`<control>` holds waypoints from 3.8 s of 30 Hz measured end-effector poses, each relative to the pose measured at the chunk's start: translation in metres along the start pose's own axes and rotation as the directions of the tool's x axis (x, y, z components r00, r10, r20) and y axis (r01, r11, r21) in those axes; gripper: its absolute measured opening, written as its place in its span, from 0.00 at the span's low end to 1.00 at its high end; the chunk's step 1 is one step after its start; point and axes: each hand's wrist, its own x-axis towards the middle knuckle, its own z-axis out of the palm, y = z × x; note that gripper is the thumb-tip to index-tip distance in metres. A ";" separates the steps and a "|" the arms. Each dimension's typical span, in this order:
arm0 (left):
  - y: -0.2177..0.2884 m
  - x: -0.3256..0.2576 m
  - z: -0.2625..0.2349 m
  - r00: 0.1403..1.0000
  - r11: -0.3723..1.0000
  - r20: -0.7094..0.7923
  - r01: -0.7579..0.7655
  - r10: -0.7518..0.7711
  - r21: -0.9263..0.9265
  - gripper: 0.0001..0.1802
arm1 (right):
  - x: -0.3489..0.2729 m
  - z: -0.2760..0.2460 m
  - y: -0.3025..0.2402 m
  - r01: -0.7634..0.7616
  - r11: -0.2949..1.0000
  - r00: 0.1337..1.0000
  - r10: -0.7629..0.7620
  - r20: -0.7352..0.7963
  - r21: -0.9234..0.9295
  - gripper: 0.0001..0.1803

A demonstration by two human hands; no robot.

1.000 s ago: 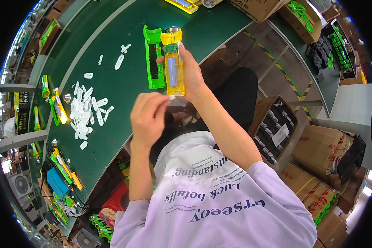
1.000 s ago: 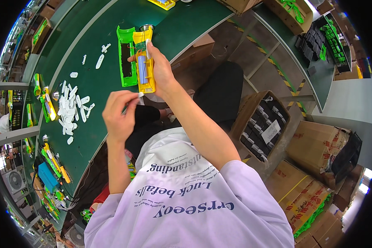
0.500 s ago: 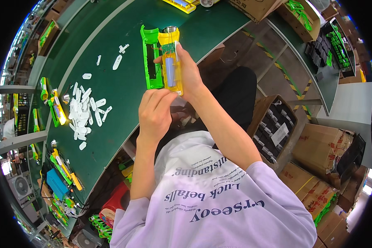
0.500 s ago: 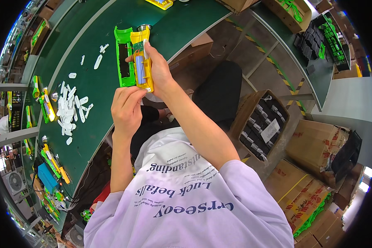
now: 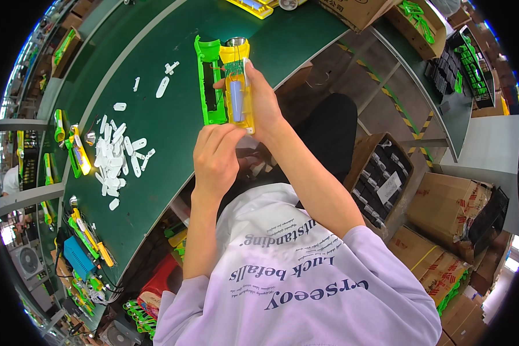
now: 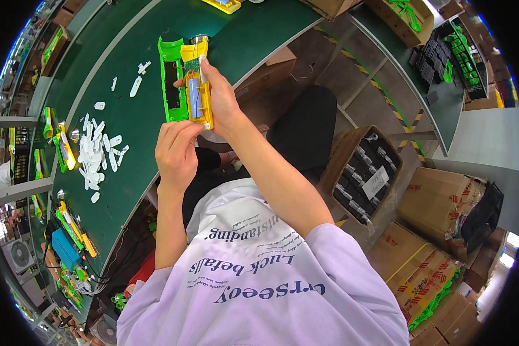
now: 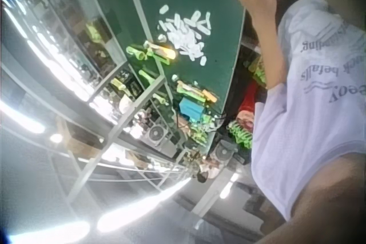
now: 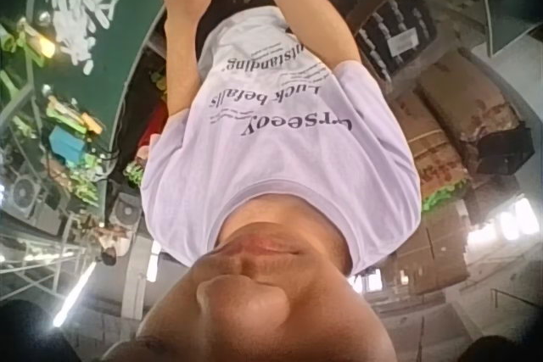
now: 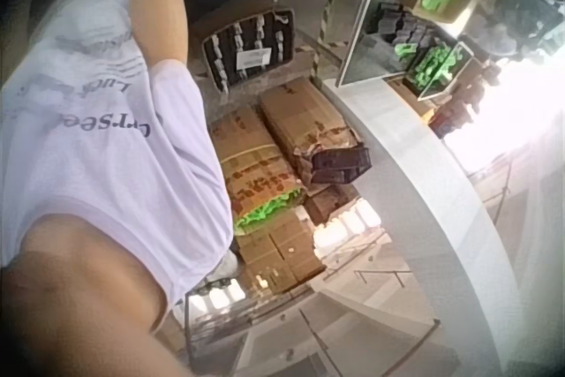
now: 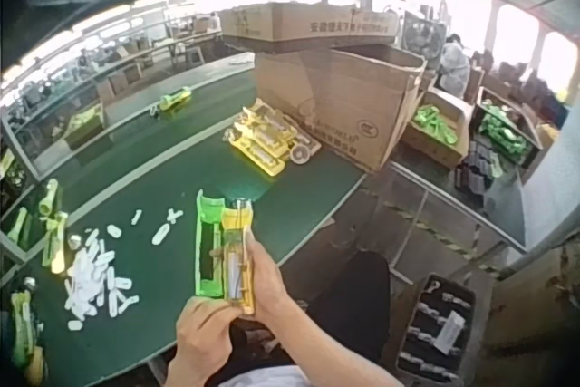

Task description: The person assembles flashlights by inserting plastic switch pieces into the flashlight casing halves, pressing the casing halves together by hand, and placing the assembled flashlights onto the conveyor belt.

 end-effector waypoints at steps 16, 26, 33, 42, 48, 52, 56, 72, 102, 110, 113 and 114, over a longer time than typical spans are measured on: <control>0.012 -0.015 0.009 0.996 0.997 -0.065 0.061 -0.059 0.039 0.14 | -0.001 0.000 -0.001 0.008 0.999 1.000 -0.009 -0.030 -0.035 0.23; 0.022 -0.026 0.014 0.955 0.966 -0.154 0.240 -0.253 -0.099 0.15 | -0.004 0.002 -0.002 -0.015 0.999 1.000 0.014 -0.017 -0.031 0.23; 0.019 -0.022 0.004 0.944 0.952 -0.149 0.274 -0.293 -0.133 0.17 | 0.000 0.000 -0.003 -0.021 0.999 1.000 0.020 -0.007 -0.036 0.23; 0.018 -0.017 -0.008 0.712 0.721 -0.244 0.505 -0.659 -0.474 0.13 | -0.008 0.000 -0.002 -0.094 0.995 0.995 0.095 0.038 -0.021 0.23; 0.007 0.005 -0.021 0.602 0.142 0.388 0.648 -0.698 -0.748 0.25 | -0.033 -0.007 0.003 -0.230 0.973 0.969 0.232 0.085 -0.030 0.26; 0.027 0.010 -0.028 0.610 0.070 0.399 0.600 -0.684 -0.797 0.26 | -0.033 -0.007 -0.002 -0.205 0.977 0.976 0.208 0.068 -0.056 0.26; 0.025 0.004 -0.025 0.642 0.158 0.337 0.587 -0.689 -0.794 0.29 | -0.036 -0.004 -0.003 -0.196 0.976 0.977 0.203 0.065 -0.093 0.25; 0.031 -0.007 -0.048 0.542 -0.223 0.545 0.547 -0.639 -0.807 0.26 | -0.044 0.000 -0.018 -0.084 0.967 0.975 0.130 0.181 -0.240 0.24; 0.054 0.004 -0.023 0.739 0.489 0.149 0.569 -0.657 -0.661 0.33 | -0.055 0.026 -0.004 0.063 0.959 0.995 -0.082 -0.056 -0.278 0.21; 0.048 0.002 -0.025 0.748 0.435 0.195 0.554 -0.635 -0.710 0.35 | -0.060 0.023 0.001 0.116 0.933 0.989 -0.141 -0.049 -0.342 0.22; 0.049 -0.001 -0.025 0.731 0.402 0.174 0.539 -0.659 -0.741 0.35 | -0.059 0.017 0.002 0.088 0.947 0.994 -0.102 -0.030 -0.310 0.23; 0.049 -0.001 -0.025 0.731 0.400 0.176 0.540 -0.660 -0.740 0.35 | -0.060 0.017 0.002 0.087 0.947 0.994 -0.102 -0.032 -0.310 0.23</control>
